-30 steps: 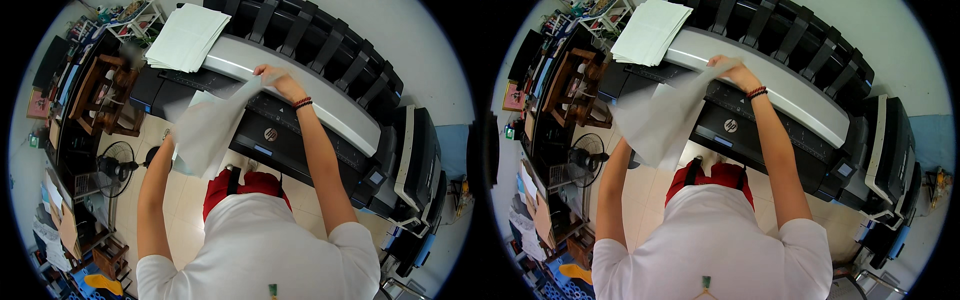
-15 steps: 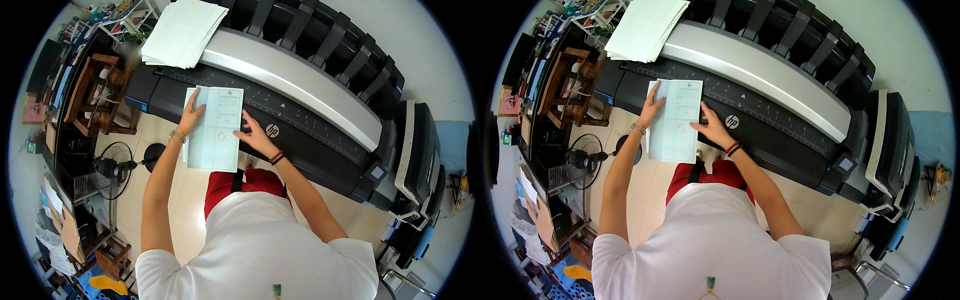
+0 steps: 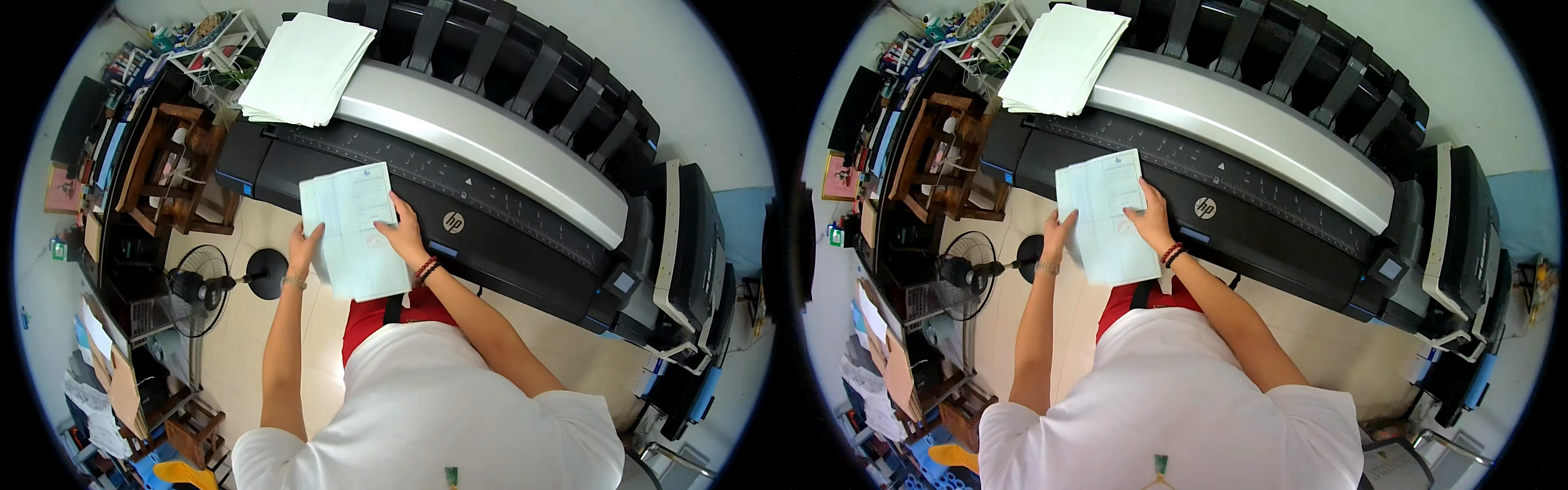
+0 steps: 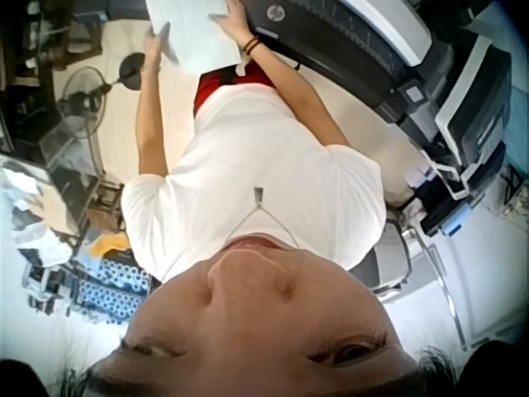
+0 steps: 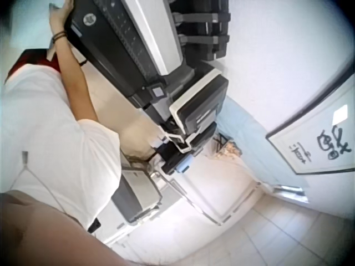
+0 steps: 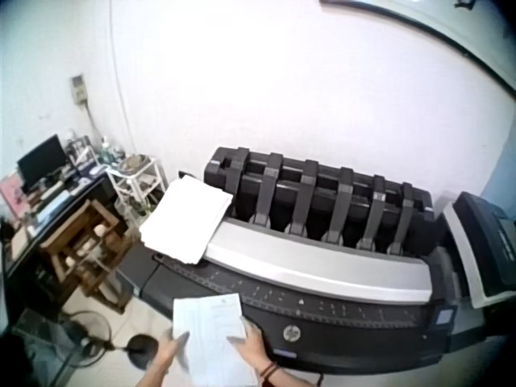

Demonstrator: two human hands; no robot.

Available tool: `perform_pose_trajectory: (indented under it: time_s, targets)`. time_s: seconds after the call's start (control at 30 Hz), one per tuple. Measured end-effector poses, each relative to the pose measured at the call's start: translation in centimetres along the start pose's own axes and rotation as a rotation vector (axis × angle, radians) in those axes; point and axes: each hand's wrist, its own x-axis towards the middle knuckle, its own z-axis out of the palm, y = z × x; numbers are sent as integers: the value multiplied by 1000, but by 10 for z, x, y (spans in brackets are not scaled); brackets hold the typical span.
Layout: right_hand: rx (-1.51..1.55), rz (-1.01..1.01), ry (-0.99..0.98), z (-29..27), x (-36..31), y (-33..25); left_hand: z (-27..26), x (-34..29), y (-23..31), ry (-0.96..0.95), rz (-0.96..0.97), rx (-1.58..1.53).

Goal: The person picks up a large printed paper sheet from a wide-format printer, folds it into several sections, and places the folded sheet onto a stack of similar papers on top of the printer.

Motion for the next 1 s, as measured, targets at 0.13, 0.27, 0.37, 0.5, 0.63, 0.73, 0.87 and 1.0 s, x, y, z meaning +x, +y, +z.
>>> perform_pose_trajectory:
  time_s: [0.13,0.27,0.37,0.5,0.63,0.73,0.87,1.0]
  targets:
    - [24,57,-86,8,0,-1,-9,-36,22,-232,-48,-142]
    - [-217,113,-256,22,-10,-58,3,-55,60,-224,93,-187]
    - [582,22,-366,22,13,-99,23,-61,109,-200,439,139]
    - [1001,183,-567,16,83,-144,55,-72,225,17,833,699]
    - [1150,216,-444,5,202,-178,60,35,287,382,1070,1043]
    - [1003,339,-269,5,245,-183,23,140,257,434,920,1276]
    - [530,42,-202,-13,211,-33,40,210,188,169,551,1518]
    - [721,161,-186,-66,77,58,54,196,164,316,777,1621]
